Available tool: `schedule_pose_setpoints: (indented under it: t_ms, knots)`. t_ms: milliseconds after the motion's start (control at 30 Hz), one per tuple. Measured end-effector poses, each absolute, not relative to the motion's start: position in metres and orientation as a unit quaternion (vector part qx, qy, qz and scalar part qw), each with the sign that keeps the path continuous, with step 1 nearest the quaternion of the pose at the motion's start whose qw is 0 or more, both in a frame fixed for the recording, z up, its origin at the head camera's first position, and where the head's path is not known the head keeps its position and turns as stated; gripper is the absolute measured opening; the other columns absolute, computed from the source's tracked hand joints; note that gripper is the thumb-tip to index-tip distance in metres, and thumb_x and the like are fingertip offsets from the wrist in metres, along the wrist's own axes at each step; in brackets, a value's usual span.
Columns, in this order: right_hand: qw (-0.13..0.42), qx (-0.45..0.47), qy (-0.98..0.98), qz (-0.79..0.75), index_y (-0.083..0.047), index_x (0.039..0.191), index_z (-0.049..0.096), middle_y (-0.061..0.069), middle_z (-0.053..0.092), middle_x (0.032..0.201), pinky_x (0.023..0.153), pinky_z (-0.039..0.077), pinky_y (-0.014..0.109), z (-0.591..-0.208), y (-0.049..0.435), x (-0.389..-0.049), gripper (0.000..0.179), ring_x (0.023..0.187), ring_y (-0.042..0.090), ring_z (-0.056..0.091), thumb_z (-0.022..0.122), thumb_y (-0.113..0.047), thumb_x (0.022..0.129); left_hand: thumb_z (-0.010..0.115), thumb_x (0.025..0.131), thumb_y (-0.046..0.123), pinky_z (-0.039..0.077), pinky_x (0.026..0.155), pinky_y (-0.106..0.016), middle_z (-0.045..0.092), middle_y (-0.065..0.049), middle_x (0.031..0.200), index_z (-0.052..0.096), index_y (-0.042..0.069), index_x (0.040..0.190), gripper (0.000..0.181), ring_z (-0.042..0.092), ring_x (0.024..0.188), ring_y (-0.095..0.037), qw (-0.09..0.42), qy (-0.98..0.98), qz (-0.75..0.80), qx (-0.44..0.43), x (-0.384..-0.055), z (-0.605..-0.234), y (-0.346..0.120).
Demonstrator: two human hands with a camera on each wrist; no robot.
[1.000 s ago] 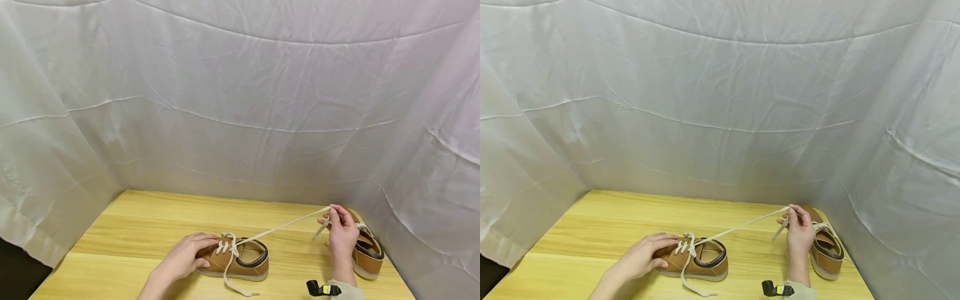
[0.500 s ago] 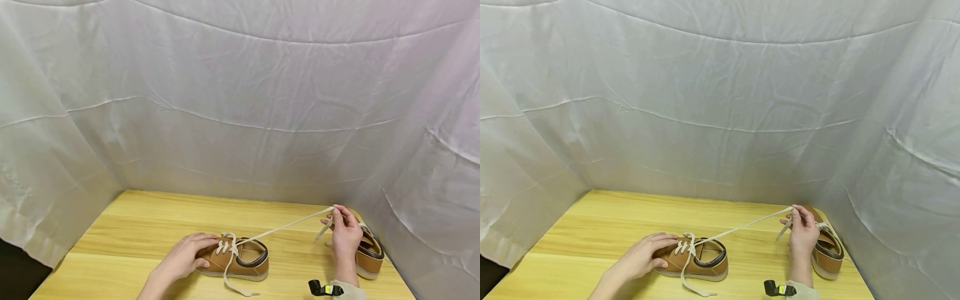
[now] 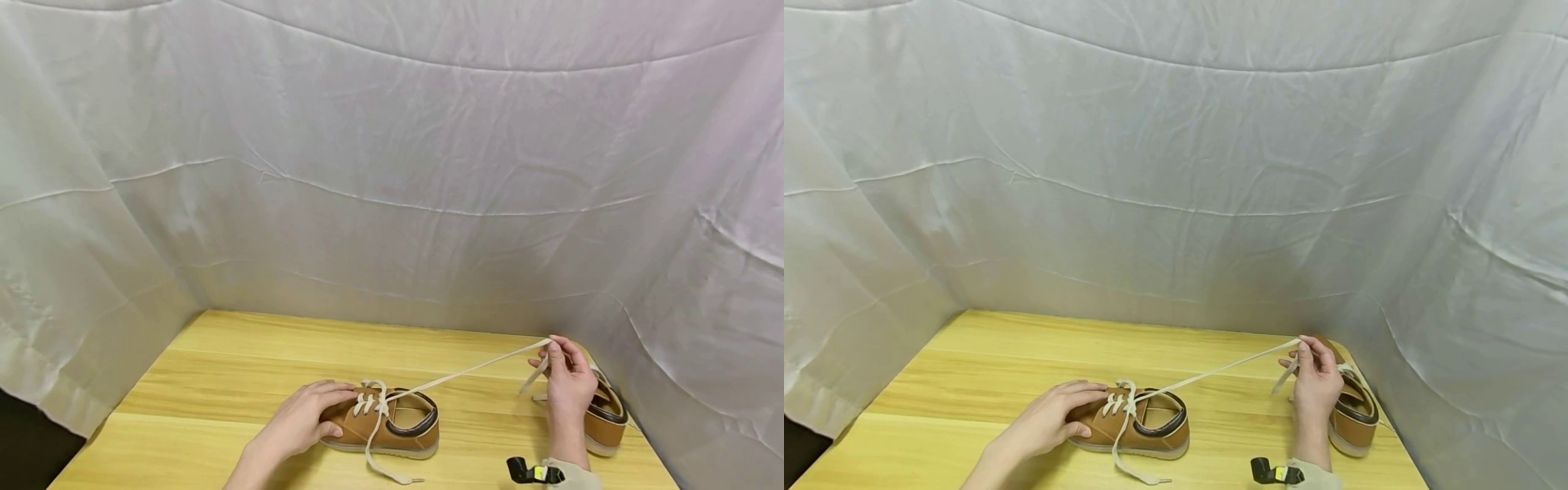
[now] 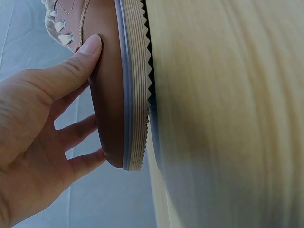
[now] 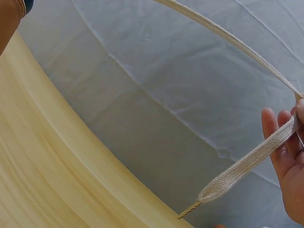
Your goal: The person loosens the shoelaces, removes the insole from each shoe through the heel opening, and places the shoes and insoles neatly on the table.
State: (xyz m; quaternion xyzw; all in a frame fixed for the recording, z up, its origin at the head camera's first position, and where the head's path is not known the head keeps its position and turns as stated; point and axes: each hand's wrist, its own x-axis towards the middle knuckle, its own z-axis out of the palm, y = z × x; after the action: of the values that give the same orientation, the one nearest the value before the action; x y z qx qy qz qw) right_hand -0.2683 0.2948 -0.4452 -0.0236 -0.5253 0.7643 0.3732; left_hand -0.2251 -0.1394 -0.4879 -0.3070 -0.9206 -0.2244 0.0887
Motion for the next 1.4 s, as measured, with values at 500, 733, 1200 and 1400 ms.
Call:
schedule_pose_setpoints:
  t_ms: [500, 733, 1200, 1400]
  knots:
    - [0.378, -0.023, -0.45, 0.809, 0.017, 0.115, 0.065, 0.011, 0.072, 0.083, 0.061, 0.064, 0.029, -0.443, 0.301, -0.267, 0.027, 0.069, 0.016, 0.072, 0.071, -0.001, 0.095, 0.085, 0.081, 0.028, 0.047, 0.108, -0.061, 0.063, -0.002, 0.144, 0.067, 0.014, 0.139, 0.062, 0.059, 0.131, -0.034, 0.088, -0.92, -0.226, -0.308, -0.225, -0.488, -0.14]
    - [0.382, -0.029, -0.456, 0.803, 0.016, 0.115, 0.066, 0.011, 0.071, 0.082, 0.062, 0.064, 0.03, -0.443, 0.302, -0.268, 0.027, 0.069, 0.016, 0.072, 0.071, -0.002, 0.096, 0.086, 0.081, 0.028, 0.048, 0.108, -0.06, 0.064, -0.001, 0.144, 0.067, 0.014, 0.138, 0.062, 0.059, 0.131, -0.033, 0.093, -0.918, -0.223, -0.313, -0.225, -0.488, -0.14]
    - [0.39, -0.059, -0.467, 0.792, 0.014, 0.117, 0.067, 0.008, 0.069, 0.083, 0.062, 0.063, 0.027, -0.444, 0.308, -0.266, 0.028, 0.069, 0.012, 0.071, 0.071, -0.003, 0.096, 0.085, 0.082, 0.029, 0.048, 0.108, -0.059, 0.063, 0.0, 0.144, 0.067, 0.015, 0.139, 0.061, 0.059, 0.131, -0.032, 0.092, -0.919, -0.222, -0.313, -0.226, -0.488, -0.14]
    - [0.393, -0.066, -0.474, 0.785, 0.013, 0.119, 0.068, 0.007, 0.068, 0.086, 0.063, 0.063, 0.025, -0.444, 0.311, -0.266, 0.028, 0.07, 0.011, 0.071, 0.07, -0.003, 0.096, 0.085, 0.082, 0.029, 0.047, 0.108, -0.059, 0.063, 0.0, 0.144, 0.067, 0.015, 0.139, 0.061, 0.059, 0.132, -0.033, 0.091, -0.92, -0.223, -0.311, -0.226, -0.49, -0.14]
